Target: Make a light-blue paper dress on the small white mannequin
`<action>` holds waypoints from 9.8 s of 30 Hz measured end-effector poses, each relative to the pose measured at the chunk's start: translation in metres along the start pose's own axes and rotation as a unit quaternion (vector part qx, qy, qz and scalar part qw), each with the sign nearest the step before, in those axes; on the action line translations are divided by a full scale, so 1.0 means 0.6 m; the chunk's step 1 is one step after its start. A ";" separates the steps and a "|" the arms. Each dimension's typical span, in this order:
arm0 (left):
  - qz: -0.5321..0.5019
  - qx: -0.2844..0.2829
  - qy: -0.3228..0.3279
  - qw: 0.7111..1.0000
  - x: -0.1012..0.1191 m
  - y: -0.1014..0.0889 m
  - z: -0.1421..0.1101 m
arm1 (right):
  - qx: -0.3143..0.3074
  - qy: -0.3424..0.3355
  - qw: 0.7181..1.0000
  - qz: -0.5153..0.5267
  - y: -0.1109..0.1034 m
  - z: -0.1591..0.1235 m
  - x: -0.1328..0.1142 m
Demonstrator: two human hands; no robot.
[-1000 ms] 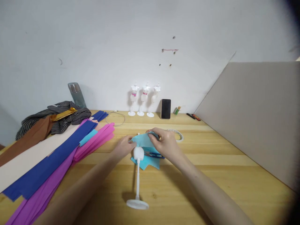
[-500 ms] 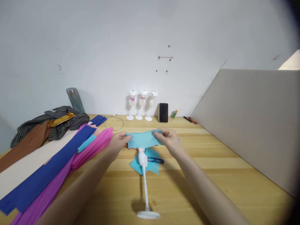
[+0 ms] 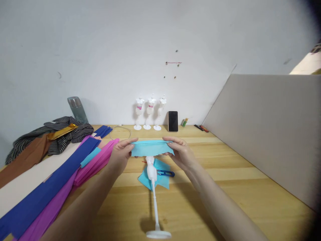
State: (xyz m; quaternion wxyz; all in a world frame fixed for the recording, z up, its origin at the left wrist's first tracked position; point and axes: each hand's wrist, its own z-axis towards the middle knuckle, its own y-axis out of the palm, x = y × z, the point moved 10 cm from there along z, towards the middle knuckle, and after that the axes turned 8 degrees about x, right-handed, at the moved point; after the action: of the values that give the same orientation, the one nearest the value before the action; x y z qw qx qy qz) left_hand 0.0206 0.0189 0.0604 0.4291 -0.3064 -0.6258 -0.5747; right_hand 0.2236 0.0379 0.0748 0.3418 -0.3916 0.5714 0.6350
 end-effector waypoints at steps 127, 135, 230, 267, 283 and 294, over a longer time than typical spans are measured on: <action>0.290 -0.065 0.026 0.955 0.020 0.006 0.016 | 0.032 -0.310 0.827 -0.467 0.011 -0.031 -0.068; 0.289 -0.076 0.011 0.954 0.028 0.002 0.017 | 0.036 -0.289 0.829 -0.477 0.002 -0.026 -0.067; 0.127 -0.186 -0.059 0.972 0.027 0.016 0.001 | -0.101 -0.114 0.969 -0.195 0.004 -0.020 -0.059; -0.138 -0.247 -0.212 0.935 -0.029 0.083 -0.064 | -0.161 0.069 0.980 0.100 0.063 -0.049 0.030; -0.080 -0.229 -0.152 0.958 -0.020 0.055 -0.040 | -0.124 -0.017 0.992 -0.026 0.032 -0.034 -0.002; -0.086 -0.288 -0.170 0.938 -0.034 0.075 -0.061 | -0.162 -0.005 0.987 0.002 0.059 -0.045 0.016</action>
State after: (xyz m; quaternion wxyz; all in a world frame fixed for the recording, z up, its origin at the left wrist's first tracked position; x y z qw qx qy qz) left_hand 0.0759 -0.0081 0.0616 0.1585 -0.4552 -0.5210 -0.7044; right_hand 0.1908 0.0067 0.0815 0.2751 -0.4374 0.4607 0.7216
